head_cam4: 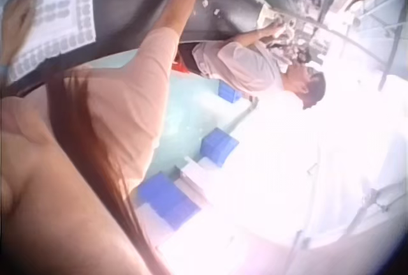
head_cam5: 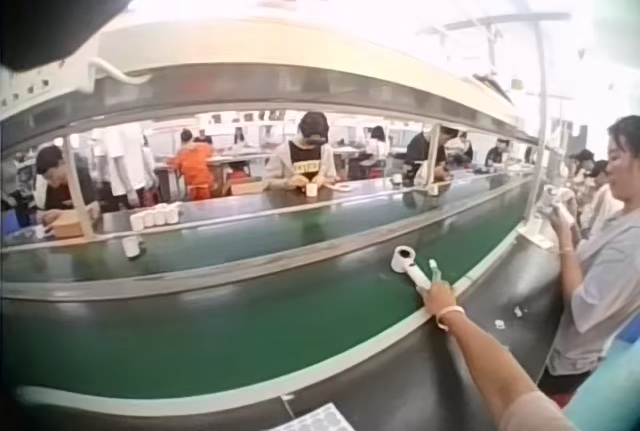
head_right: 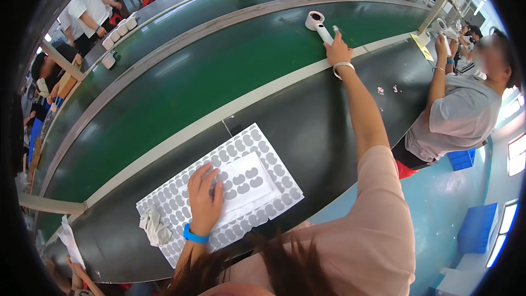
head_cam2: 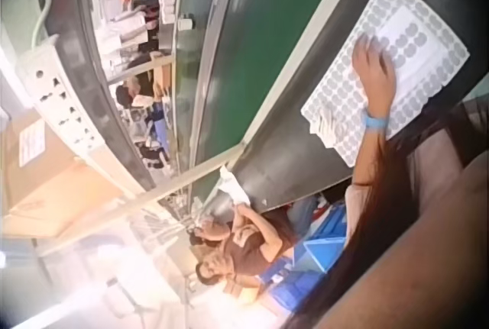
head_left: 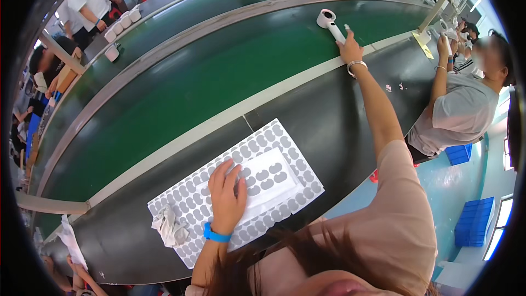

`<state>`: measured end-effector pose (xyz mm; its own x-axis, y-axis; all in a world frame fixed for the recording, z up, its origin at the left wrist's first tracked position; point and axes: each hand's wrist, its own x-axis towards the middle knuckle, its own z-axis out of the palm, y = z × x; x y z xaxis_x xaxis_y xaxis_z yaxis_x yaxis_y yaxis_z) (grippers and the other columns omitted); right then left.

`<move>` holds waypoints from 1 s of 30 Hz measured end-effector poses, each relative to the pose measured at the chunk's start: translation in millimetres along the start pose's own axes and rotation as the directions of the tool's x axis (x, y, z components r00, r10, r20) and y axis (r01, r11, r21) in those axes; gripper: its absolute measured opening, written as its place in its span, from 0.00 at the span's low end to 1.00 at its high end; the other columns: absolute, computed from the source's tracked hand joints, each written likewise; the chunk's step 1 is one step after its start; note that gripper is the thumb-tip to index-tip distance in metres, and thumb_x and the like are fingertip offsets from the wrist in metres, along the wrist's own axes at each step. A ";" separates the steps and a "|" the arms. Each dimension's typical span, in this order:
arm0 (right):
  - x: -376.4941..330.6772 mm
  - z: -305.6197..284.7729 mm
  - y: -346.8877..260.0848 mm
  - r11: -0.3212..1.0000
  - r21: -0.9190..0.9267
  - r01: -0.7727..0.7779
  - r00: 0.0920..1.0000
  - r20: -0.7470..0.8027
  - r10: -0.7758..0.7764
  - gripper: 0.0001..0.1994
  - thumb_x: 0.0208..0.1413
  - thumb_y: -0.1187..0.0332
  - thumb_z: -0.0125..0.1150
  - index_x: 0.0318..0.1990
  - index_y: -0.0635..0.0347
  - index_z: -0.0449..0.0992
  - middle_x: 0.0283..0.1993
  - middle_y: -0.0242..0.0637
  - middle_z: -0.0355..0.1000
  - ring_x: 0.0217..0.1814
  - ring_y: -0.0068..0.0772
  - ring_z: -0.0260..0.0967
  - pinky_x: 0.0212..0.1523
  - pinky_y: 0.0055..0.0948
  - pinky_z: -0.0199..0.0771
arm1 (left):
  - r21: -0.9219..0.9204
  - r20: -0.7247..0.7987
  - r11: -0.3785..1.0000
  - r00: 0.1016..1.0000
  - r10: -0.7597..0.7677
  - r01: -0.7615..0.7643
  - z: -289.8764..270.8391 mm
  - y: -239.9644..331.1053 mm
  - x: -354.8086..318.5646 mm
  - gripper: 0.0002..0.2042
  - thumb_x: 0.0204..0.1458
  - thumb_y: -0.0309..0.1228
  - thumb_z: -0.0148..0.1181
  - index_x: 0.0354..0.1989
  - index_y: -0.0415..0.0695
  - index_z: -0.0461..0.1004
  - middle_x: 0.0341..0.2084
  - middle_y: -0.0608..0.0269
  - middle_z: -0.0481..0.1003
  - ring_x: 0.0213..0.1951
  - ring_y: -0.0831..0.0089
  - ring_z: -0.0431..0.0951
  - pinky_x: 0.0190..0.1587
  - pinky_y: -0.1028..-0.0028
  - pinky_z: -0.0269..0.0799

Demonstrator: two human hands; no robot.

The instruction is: The person takes handheld fans from a conveyor belt, peels adhesive pads from a sheet, attaches them to the bottom of each fan by hand, and places the fans back onto the conveyor belt.

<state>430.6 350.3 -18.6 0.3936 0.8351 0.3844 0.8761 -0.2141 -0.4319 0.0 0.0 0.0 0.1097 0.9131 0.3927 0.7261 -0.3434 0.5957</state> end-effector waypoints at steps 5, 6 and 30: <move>2.8 -18.8 -27.4 0.957 0.289 0.031 0.994 -0.108 0.001 0.31 0.43 0.68 0.68 0.54 0.49 0.58 0.36 0.49 0.75 0.43 0.52 0.73 0.44 0.47 0.69 | -0.004 -0.028 1.000 1.000 0.008 -0.008 6.4 -2.6 2.0 0.13 0.47 0.23 0.57 0.43 0.39 0.73 0.50 0.52 0.68 0.53 0.53 0.66 0.56 0.61 0.59; 4.0 -22.6 -27.6 0.924 0.381 -0.022 0.995 -0.085 0.059 0.31 0.41 0.72 0.68 0.53 0.49 0.59 0.35 0.48 0.75 0.41 0.46 0.75 0.40 0.39 0.73 | -0.005 -0.023 1.000 1.000 0.015 -0.015 4.3 -1.8 -0.7 0.13 0.47 0.23 0.57 0.43 0.39 0.73 0.50 0.52 0.68 0.53 0.53 0.66 0.56 0.61 0.59; -359.1 -198.9 -179.5 0.285 0.866 0.411 0.598 -0.020 -0.802 0.28 0.47 0.87 0.56 0.57 0.62 0.56 0.49 0.51 0.71 0.55 0.40 0.69 0.57 0.36 0.63 | -0.545 0.018 0.838 0.998 0.060 -0.041 -45.6 56.5 -10.1 0.28 0.38 0.21 0.64 0.52 0.43 0.66 0.49 0.56 0.70 0.31 0.75 0.74 0.30 0.78 0.69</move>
<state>187.3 -12.0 83.1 -0.4616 0.6606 0.5921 0.1703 0.7210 -0.6717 8.9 -38.7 61.7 0.1657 0.8946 0.4150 0.2338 -0.4445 0.8648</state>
